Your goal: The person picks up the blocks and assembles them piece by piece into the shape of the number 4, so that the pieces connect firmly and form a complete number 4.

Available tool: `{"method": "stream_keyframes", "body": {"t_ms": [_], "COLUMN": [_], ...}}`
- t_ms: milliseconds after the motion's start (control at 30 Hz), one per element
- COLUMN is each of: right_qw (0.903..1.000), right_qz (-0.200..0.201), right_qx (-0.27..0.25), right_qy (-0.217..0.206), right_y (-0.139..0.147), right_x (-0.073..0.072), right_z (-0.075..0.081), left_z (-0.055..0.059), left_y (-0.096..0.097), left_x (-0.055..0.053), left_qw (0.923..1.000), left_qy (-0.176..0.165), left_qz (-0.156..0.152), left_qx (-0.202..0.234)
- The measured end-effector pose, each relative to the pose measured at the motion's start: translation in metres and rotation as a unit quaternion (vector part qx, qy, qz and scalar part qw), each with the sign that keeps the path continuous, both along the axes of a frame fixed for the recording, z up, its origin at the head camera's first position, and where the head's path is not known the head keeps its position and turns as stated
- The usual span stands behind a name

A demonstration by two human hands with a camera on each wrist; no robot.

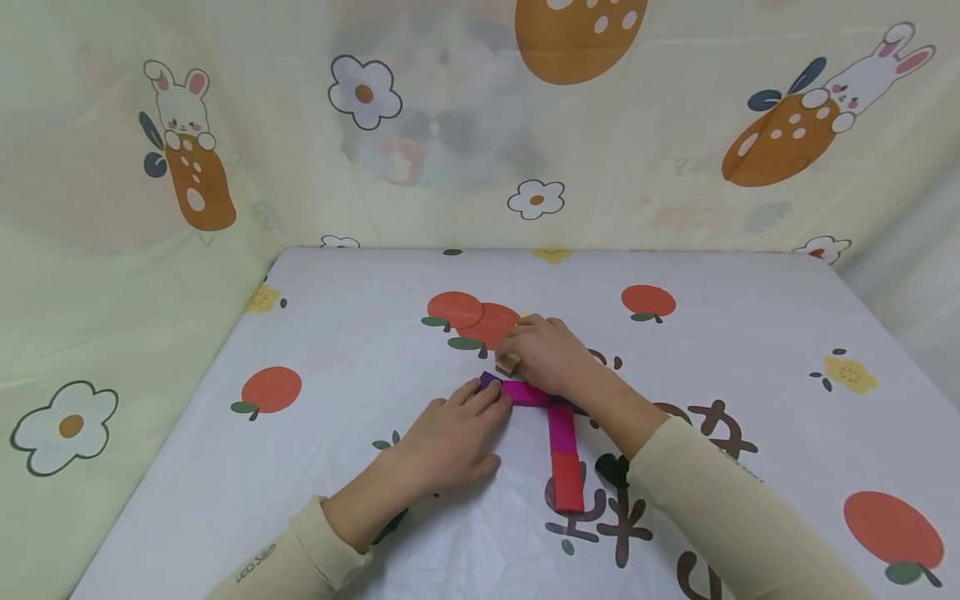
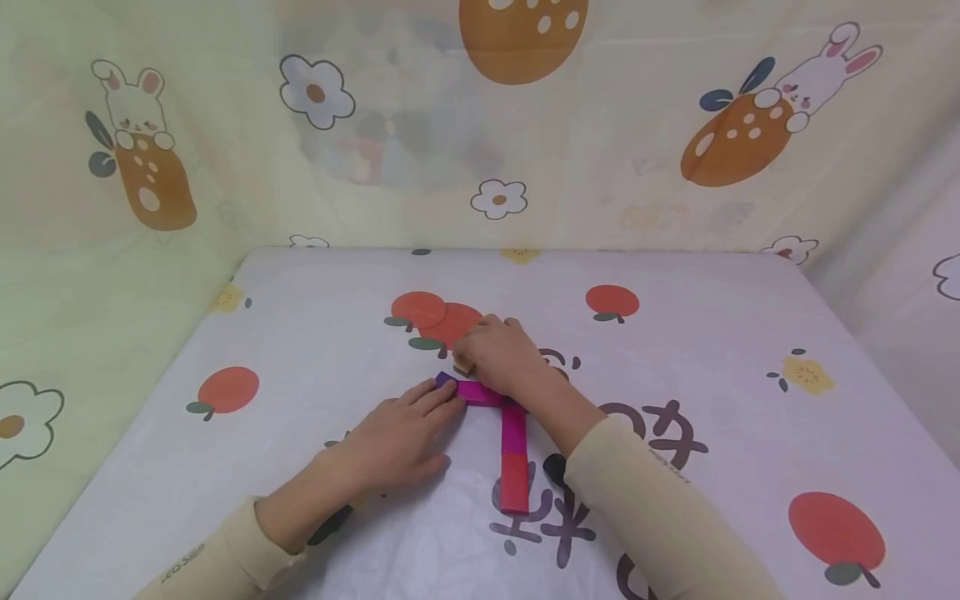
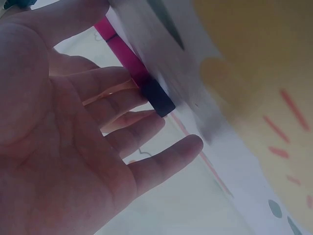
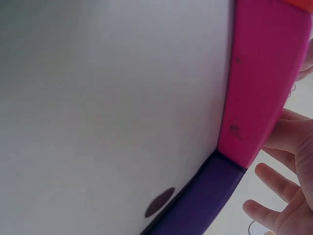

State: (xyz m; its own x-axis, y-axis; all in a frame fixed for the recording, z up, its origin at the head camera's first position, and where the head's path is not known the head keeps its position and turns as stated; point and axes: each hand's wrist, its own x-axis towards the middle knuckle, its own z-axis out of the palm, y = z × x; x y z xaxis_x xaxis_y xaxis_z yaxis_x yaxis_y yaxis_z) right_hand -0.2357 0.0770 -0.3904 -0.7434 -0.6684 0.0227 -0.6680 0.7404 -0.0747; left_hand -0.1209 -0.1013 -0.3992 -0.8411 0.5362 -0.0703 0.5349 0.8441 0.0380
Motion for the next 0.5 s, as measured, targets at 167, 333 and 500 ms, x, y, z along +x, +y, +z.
{"method": "stream_keyframes", "body": {"t_ms": [167,333,500], "right_qw": [1.0000,0.9998,0.9993], "right_qz": [0.002,0.004,0.011], "right_qx": [0.002,0.005,0.005], "right_qy": [0.007,0.019,0.035], "right_y": [-0.0013,-0.0008,0.0012], "right_x": [-0.0007,-0.0008,-0.0009], "right_z": [-0.0002,-0.0008,-0.0002], "left_z": [0.0007,0.0007,0.0009], "left_y": [0.0001,0.0002,-0.0002], "left_x": [0.0002,0.0002,0.0003], "left_qw": [1.0000,1.0000,1.0000], "left_qy": [-0.003,-0.004,-0.003], "left_qz": [0.004,0.004,0.003], "left_qx": [-0.004,-0.004,-0.004]}}
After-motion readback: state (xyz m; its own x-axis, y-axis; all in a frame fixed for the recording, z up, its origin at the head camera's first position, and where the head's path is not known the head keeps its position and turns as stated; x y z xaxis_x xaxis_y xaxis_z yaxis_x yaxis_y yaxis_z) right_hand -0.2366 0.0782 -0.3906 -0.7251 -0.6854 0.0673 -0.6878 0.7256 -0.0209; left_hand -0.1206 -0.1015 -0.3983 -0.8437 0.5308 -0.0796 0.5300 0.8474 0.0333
